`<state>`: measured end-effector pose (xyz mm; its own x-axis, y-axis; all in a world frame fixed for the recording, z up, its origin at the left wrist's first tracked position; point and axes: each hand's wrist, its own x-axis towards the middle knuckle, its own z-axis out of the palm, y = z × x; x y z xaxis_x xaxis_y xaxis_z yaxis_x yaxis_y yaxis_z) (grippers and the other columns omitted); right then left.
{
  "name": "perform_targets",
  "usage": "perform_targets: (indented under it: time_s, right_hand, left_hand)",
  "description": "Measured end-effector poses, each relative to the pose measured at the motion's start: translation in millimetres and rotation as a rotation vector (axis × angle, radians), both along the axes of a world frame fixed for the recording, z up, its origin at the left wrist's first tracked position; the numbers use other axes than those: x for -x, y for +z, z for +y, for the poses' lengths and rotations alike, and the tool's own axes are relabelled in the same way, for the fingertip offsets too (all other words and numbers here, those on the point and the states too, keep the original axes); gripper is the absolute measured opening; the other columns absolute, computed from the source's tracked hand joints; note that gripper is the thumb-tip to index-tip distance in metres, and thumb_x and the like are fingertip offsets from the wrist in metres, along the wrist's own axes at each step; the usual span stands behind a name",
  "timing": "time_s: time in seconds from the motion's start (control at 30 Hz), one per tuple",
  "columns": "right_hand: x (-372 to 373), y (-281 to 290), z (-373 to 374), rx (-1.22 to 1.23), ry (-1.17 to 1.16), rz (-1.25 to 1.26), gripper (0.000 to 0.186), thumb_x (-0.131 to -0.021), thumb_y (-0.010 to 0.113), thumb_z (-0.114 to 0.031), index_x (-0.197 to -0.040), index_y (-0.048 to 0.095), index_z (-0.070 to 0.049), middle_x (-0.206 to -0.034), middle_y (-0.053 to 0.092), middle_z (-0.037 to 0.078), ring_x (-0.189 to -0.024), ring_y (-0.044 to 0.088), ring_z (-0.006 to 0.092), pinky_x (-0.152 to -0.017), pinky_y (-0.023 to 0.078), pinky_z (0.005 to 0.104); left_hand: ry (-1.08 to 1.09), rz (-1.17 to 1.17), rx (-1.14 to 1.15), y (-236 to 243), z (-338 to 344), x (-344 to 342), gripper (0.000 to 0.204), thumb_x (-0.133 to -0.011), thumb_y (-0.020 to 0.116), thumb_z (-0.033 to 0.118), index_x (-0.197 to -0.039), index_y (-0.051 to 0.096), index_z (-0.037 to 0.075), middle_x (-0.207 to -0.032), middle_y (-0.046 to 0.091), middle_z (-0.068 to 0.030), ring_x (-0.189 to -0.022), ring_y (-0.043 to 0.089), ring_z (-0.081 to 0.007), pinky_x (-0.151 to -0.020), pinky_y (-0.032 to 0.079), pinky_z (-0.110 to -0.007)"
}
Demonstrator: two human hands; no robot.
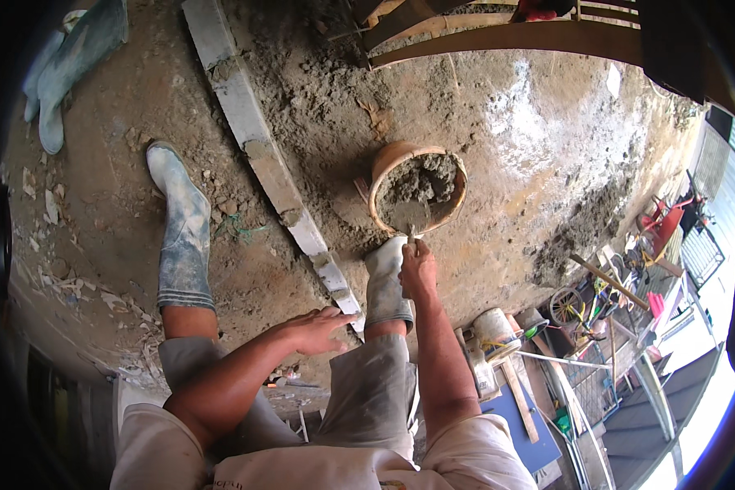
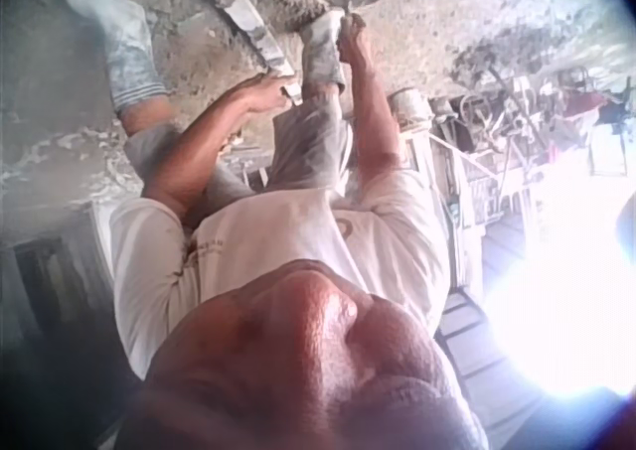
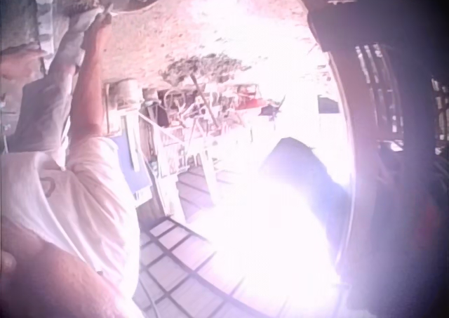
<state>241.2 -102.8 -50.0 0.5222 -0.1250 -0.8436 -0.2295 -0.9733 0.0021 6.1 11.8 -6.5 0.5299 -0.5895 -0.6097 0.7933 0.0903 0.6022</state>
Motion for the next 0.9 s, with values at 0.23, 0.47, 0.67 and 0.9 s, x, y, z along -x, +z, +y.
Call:
perform_targets:
  time_s: [0.23,0.47,0.67,0.9]
  right_hand:
    - [1.6,-42.4,4.2,-0.283,-0.414,0.005,0.028,-0.097,0.054,-0.027,-0.114,0.053,-0.005,-0.065,0.052,0.005,-0.048,0.052,0.0155,-0.042,0.044,0.0313]
    - [22.8,-19.3,-26.0,-0.445,-0.678,0.07,0.029,-0.096,0.054,-0.031,-0.116,0.053,-0.01,-0.069,0.056,0.007,-0.05,0.054,0.0174,-0.045,0.046,0.0311]
    - [35.7,9.6,-53.1,-0.418,-0.656,0.04,0.036,-0.095,0.054,-0.03,-0.125,0.051,-0.01,-0.071,0.057,0.008,-0.052,0.055,0.0185,-0.045,0.047,0.032]
    - [44.7,55.5,-22.8,-0.546,-0.392,0.155,0.032,-0.095,0.056,-0.035,-0.114,0.052,-0.009,-0.07,0.057,0.008,-0.051,0.054,0.0179,-0.045,0.046,0.0303]
  left_hand:
    - [-0.028,0.015,0.006,-0.2,4.9,-0.4,0.075,-0.089,0.064,0.036,-0.154,0.025,0.03,-0.151,0.032,-0.0184,-0.139,0.034,-0.0373,-0.115,0.029,-0.043]
    - [-0.002,-0.023,0.013,-5.5,0.8,3.2,0.075,-0.089,0.064,0.038,-0.153,0.027,0.025,-0.152,0.031,-0.018,-0.139,0.034,-0.0362,-0.115,0.028,-0.042]
    - [0.0,-0.012,0.002,-2.3,2.4,2.7,0.075,-0.089,0.062,0.041,-0.153,0.028,0.02,-0.151,0.031,-0.0183,-0.139,0.033,-0.0369,-0.115,0.03,-0.042]
    - [0.023,-0.049,0.026,10.1,18.7,-1.1,0.078,-0.087,0.063,0.043,-0.153,0.028,0.02,-0.151,0.031,-0.0215,-0.136,0.039,-0.0384,-0.112,0.034,-0.043]
